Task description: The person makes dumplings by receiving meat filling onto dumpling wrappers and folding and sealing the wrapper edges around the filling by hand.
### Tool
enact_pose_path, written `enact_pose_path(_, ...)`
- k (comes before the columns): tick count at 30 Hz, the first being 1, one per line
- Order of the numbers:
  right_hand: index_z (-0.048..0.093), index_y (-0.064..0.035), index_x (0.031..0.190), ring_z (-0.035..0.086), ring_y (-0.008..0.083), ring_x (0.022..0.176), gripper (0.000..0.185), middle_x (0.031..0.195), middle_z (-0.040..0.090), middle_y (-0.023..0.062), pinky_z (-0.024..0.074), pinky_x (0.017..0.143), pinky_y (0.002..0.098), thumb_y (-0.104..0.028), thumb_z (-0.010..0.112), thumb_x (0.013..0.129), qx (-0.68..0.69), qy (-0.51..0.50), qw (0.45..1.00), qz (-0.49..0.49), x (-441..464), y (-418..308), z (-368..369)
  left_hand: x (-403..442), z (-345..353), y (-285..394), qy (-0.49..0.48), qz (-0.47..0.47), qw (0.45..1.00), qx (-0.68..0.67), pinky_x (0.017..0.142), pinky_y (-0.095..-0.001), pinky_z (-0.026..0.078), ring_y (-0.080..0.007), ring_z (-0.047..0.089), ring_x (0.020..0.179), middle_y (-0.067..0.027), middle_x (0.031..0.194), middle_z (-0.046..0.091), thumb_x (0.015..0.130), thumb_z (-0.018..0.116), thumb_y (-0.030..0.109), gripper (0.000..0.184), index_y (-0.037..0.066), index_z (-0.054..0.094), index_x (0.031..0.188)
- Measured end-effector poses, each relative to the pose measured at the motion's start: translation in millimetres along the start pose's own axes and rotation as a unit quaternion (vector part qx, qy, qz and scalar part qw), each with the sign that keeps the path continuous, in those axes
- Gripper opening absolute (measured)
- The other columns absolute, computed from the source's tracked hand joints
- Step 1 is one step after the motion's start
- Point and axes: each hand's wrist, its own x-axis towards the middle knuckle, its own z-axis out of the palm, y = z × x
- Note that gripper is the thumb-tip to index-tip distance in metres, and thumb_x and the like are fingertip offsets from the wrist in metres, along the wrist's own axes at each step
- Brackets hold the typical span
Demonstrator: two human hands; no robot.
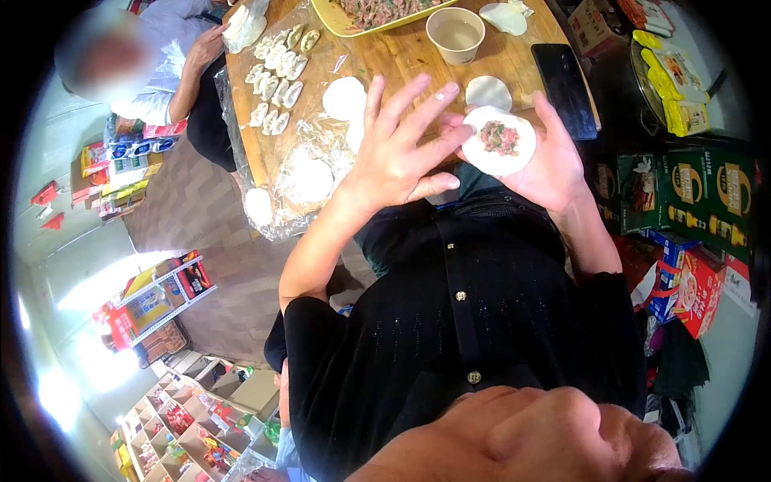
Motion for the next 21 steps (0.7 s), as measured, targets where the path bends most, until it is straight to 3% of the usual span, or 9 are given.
enact_pose_path(8,0.048,-0.0057,0.133,0.049,0.0306,0.128,0.056,0.136,0.052,0.0177,0.0373,0.110,0.0452,-0.050,0.037,0.101,0.072,0.011,0.997,-0.006,10.6,2.4,-3.1,-14.0,2.0,16.9,-0.033,0.008,0.999,-0.024,0.114,-0.0606,0.010,-0.0327,0.037,0.135,-0.0099,0.143,0.048,0.088,0.051,0.061,0.052,0.020,0.070,0.113)
enact_pose_path(10,0.050,-0.0071,0.132,0.050,0.0297,0.127,0.053,0.135,0.053,0.0163,0.0385,0.109,0.0449,-0.049,0.039,0.101,0.063,0.027,0.998,-0.012,13.8,5.1,-1.3,-14.3,8.3,22.3,-0.061,0.015,0.998,-0.011,0.114,-0.0587,0.010,-0.0349,0.037,0.134,-0.0124,0.142,0.049,0.091,0.044,0.063,0.055,0.024,0.068,0.122)
enact_pose_path(17,0.053,-0.0127,0.128,0.056,0.0222,0.114,0.051,0.115,0.058,0.0075,0.0441,0.101,0.0411,-0.053,0.041,0.100,0.018,0.093,0.995,-0.015,15.0,20.8,-12.1,-5.2,34.6,39.3,-0.019,-0.028,0.999,0.007,0.114,-0.0609,0.007,-0.0363,0.027,0.140,-0.0131,0.148,0.042,0.091,0.040,0.067,0.063,0.021,0.064,0.127)
enact_pose_path(21,0.052,-0.0116,0.129,0.056,0.0224,0.115,0.053,0.121,0.057,0.0087,0.0440,0.101,0.0417,-0.054,0.041,0.099,0.024,0.084,0.996,-0.011,15.2,21.9,-7.4,-4.6,41.5,41.7,-0.042,-0.042,0.998,0.008,0.111,-0.0639,0.008,-0.0377,0.027,0.140,-0.0129,0.149,0.040,0.090,0.040,0.069,0.069,0.019,0.061,0.131)
